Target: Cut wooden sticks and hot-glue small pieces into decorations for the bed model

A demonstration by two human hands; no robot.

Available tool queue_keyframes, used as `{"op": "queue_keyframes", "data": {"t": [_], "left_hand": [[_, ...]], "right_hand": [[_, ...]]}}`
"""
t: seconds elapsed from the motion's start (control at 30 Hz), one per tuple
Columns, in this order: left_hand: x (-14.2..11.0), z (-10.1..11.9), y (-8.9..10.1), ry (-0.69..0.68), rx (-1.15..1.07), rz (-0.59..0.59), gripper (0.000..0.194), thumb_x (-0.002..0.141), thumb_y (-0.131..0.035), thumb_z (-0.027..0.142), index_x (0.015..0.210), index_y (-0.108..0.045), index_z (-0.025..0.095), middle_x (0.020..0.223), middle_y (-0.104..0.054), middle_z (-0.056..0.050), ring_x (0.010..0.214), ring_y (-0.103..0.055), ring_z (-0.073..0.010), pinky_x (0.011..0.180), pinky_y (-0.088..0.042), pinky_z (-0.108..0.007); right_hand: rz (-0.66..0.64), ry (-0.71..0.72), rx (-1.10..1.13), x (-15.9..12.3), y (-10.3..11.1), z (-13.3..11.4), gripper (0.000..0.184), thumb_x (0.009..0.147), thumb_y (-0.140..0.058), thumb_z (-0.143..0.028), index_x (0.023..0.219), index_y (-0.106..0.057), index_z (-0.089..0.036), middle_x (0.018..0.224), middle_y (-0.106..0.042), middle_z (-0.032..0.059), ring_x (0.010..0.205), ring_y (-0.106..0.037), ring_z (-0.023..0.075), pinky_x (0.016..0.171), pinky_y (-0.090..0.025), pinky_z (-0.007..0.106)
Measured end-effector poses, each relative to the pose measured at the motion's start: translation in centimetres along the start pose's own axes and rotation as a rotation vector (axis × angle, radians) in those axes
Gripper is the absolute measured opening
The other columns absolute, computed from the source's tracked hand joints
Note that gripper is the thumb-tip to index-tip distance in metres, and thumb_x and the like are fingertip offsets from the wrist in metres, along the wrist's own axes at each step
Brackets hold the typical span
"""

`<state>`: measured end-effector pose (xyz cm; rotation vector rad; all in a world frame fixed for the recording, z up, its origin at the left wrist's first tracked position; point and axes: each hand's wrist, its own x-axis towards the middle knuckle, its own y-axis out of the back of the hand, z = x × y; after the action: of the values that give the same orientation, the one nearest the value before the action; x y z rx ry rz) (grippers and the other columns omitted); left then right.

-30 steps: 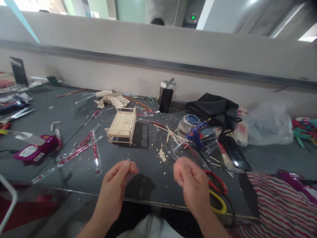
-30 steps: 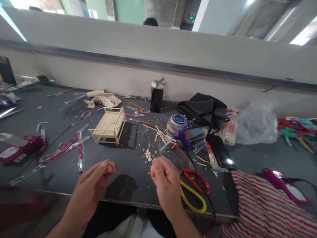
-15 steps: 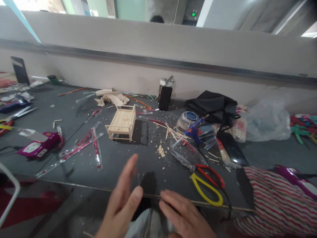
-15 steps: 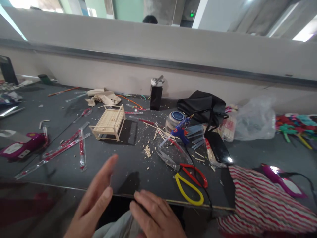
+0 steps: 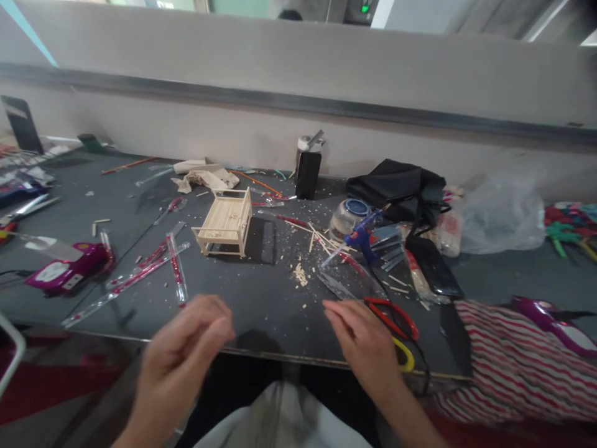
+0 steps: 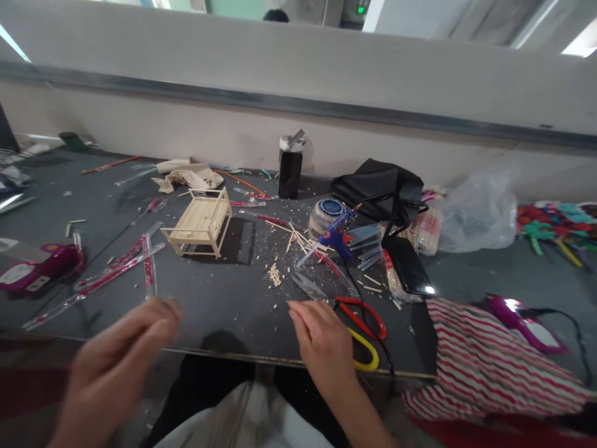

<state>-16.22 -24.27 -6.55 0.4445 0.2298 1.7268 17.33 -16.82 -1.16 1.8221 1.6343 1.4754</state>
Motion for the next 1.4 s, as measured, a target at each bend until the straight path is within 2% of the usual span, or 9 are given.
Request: {"op": "queue_keyframes", "data": {"t": [0.1,0.2,0.3,0.4,0.57,0.77,0.97,1.17,1.4], "left_hand": [[7.2,8.0,-6.6,-0.019,0.053,0.012,0.036,0.09,-0.049,0.027,0.055,-0.043,0.019,0.055,-0.042,0.004,0.053,-0.041,-0.011,0.053,-0.037,-0.023],[10.2,11.0,-9.8,-0.075,0.074,0.054,0.039,0.093,-0.044,0.03,0.056,-0.042,0.02,0.051,-0.038,0.005,0.049,-0.038,-0.0103,0.051,-0.033,-0.023],[10.4,9.7,-9.9,-0.154,0.108,-0.014,0.022,0.093,-0.045,0.026,0.081,-0.062,0.02,0.069,-0.06,0.001,0.065,-0.053,-0.0128,0.064,-0.04,-0.024],[10.6,7.9,-9.8,-0.239,0.103,-0.095,0.021,0.091,-0.047,0.021,0.1,-0.067,0.022,0.089,-0.063,-0.004,0.084,-0.057,-0.0167,0.079,-0.043,-0.029],[11.5,8.0,-10.7,-0.081,-0.056,-0.233,0.017,0.085,-0.058,0.026,0.094,-0.072,0.022,0.095,-0.064,-0.006,0.097,-0.056,-0.0214,0.091,-0.04,-0.036],[11.4,10.1,-11.0,0.246,-0.545,-0.441,0.019,0.083,-0.065,0.035,0.082,-0.072,0.017,0.085,-0.062,-0.003,0.084,-0.055,-0.0158,0.078,-0.04,-0.026],[10.8,11.2,-11.0,0.311,-0.757,-0.562,0.017,0.081,-0.07,0.031,0.074,-0.071,0.015,0.078,-0.058,-0.001,0.078,-0.051,-0.0128,0.075,-0.037,-0.024],[10.3,11.0,-11.1,0.362,-0.78,-0.548,0.018,0.077,-0.073,0.031,0.07,-0.07,0.015,0.076,-0.058,-0.001,0.076,-0.051,-0.0126,0.074,-0.038,-0.025],[10.6,11.2,-10.7,0.239,-0.588,-0.605,0.019,0.078,-0.072,0.034,0.073,-0.072,0.015,0.077,-0.061,-0.003,0.075,-0.055,-0.0146,0.072,-0.039,-0.027]], "right_hand": [[-0.091,-0.013,-0.082,2.6,-1.8,-0.4,0.016,0.093,-0.055,-0.021,0.098,-0.071,-0.02,0.088,-0.072,0.0042,0.085,-0.063,0.0208,0.08,-0.048,0.032],[-0.17,-0.035,-0.173,4.5,-3.3,-0.7,0.012,0.09,-0.061,-0.023,0.094,-0.072,-0.02,0.086,-0.071,0.0046,0.085,-0.061,0.0228,0.076,-0.046,0.033],[-0.198,-0.025,-0.195,5.4,-4.3,-0.7,0.008,0.087,-0.065,-0.021,0.088,-0.073,-0.019,0.082,-0.069,0.006,0.082,-0.06,0.0239,0.073,-0.045,0.033],[-0.209,-0.01,-0.18,5.6,-4.9,-0.5,0.009,0.085,-0.065,-0.018,0.079,-0.071,-0.018,0.077,-0.067,0.0063,0.078,-0.058,0.0239,0.069,-0.044,0.033],[-0.144,0.01,-0.024,5.6,-4.5,-1.1,0.008,0.088,-0.063,-0.02,0.084,-0.07,-0.019,0.081,-0.068,0.0028,0.081,-0.06,0.0185,0.075,-0.047,0.029],[0.018,0.063,0.327,5.4,-1.9,-2.6,0.009,0.089,-0.063,-0.016,0.091,-0.071,-0.02,0.081,-0.066,0.0012,0.08,-0.06,0.0153,0.075,-0.047,0.027],[0.049,0.12,0.334,4.5,-1.1,-2.9,0.011,0.088,-0.063,-0.013,0.092,-0.071,-0.019,0.08,-0.064,0.0021,0.079,-0.058,0.0157,0.074,-0.047,0.029],[0.016,0.093,0.374,3.6,-0.9,-2.9,0.016,0.087,-0.065,-0.015,0.101,-0.071,-0.02,0.084,-0.065,0.0015,0.079,-0.061,0.0143,0.076,-0.049,0.027],[-0.204,-0.021,0.506,4.7,0.8,-3.1,0.011,0.086,-0.068,-0.021,0.093,-0.073,-0.026,0.084,-0.067,-0.002,0.077,-0.064,0.0113,0.069,-0.049,0.021]]}}
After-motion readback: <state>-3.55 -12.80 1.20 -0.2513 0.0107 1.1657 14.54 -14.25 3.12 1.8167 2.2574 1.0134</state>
